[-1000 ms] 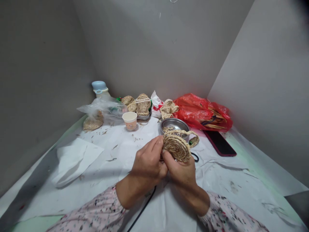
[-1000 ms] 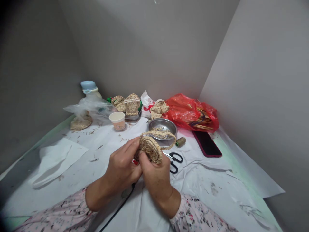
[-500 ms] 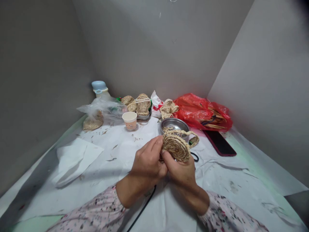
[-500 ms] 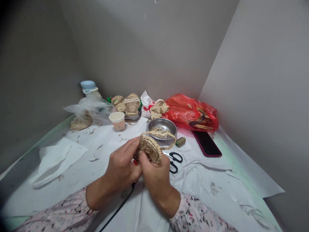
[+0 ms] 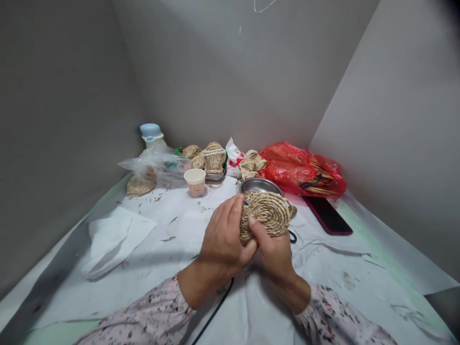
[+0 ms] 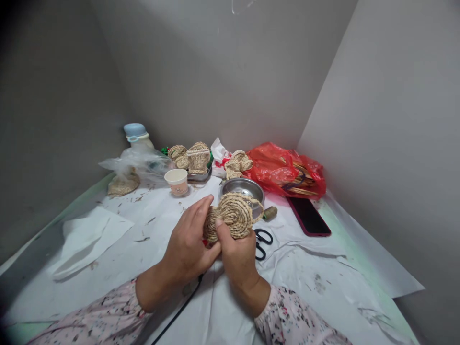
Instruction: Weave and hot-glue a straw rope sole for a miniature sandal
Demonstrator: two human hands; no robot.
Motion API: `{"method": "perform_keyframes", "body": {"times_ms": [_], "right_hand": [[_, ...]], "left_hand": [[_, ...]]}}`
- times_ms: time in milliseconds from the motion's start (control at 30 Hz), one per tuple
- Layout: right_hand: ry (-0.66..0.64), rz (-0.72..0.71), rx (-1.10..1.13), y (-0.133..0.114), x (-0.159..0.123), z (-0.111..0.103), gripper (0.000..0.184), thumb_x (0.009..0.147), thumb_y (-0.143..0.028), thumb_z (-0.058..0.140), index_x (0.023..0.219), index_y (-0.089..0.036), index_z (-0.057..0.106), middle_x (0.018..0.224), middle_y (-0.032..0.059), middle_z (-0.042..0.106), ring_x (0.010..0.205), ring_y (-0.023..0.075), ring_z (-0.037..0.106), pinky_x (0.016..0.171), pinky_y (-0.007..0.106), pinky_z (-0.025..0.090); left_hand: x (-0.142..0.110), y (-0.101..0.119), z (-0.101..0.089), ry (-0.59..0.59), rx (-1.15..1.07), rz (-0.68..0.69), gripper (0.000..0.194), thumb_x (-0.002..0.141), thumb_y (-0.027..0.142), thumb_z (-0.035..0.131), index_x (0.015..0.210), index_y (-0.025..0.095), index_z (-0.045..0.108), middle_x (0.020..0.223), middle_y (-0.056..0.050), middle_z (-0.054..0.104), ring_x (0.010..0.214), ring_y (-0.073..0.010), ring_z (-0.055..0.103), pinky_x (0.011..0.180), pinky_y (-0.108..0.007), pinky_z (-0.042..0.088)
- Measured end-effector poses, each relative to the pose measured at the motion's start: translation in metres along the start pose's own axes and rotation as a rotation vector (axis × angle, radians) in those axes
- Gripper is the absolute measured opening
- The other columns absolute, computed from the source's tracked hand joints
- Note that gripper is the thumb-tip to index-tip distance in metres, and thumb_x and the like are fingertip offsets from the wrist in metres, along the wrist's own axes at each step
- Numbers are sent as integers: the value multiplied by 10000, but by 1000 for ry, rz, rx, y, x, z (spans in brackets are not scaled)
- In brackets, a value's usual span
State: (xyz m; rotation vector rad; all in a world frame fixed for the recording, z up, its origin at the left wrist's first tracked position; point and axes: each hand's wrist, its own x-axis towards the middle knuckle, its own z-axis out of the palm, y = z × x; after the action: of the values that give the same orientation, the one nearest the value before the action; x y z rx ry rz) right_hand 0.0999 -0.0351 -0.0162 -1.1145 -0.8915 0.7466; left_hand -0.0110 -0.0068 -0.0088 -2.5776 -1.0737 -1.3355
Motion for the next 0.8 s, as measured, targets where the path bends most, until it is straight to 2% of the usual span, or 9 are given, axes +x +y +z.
{"method": "perform_keyframes", "body": {"times_ms": [133,333,467,567,700,800], "right_hand": [[-39,-9,94,7,2,-4,209,818,-325,664,907,-150,738,898,70,777,829,215,711,805,324,546],[-77,73,199,11,4,-6,295,873,-397,615,980,-148,731,969,77,765,896,219,698,835,320,535],[-160,-5,68,9,2,-6,240,862,-359,634,948,-160,736,903,66,775,832,211,711,774,303,554],[-162,-74,-31,6,-2,-4,177,819,-288,677,927,-159,732,890,68,778,817,214,717,762,302,561],[-140,-71,-76,2,-5,-2,206,808,-283,681,961,-150,723,920,83,774,836,225,712,767,316,564],[-175,-89,-113,0,-6,-1,153,817,-266,657,899,-166,739,870,68,777,792,215,714,752,310,565]], "left_hand": [[2,1,-1,-6,-6,-14,610,786,237,593,1340,61,408,1267,-235,587,1183,-329,548,1004,-504,465],[2,1,-1,-52,13,-55,574,778,299,635,1279,57,494,1165,-206,630,1069,-322,581,938,-485,483],[3,1,-2,-41,36,-53,501,756,243,593,1203,28,528,1099,-212,634,1011,-329,585,900,-484,493],[2,0,-2,13,36,-9,468,726,183,562,1165,26,523,1062,-214,638,987,-324,591,892,-483,499],[1,-3,0,101,45,40,512,708,174,574,1196,53,479,1098,-215,640,1037,-330,593,960,-513,471],[1,-4,1,102,47,63,502,712,157,569,1196,72,468,1086,-203,650,1023,-320,608,973,-525,464]]}}
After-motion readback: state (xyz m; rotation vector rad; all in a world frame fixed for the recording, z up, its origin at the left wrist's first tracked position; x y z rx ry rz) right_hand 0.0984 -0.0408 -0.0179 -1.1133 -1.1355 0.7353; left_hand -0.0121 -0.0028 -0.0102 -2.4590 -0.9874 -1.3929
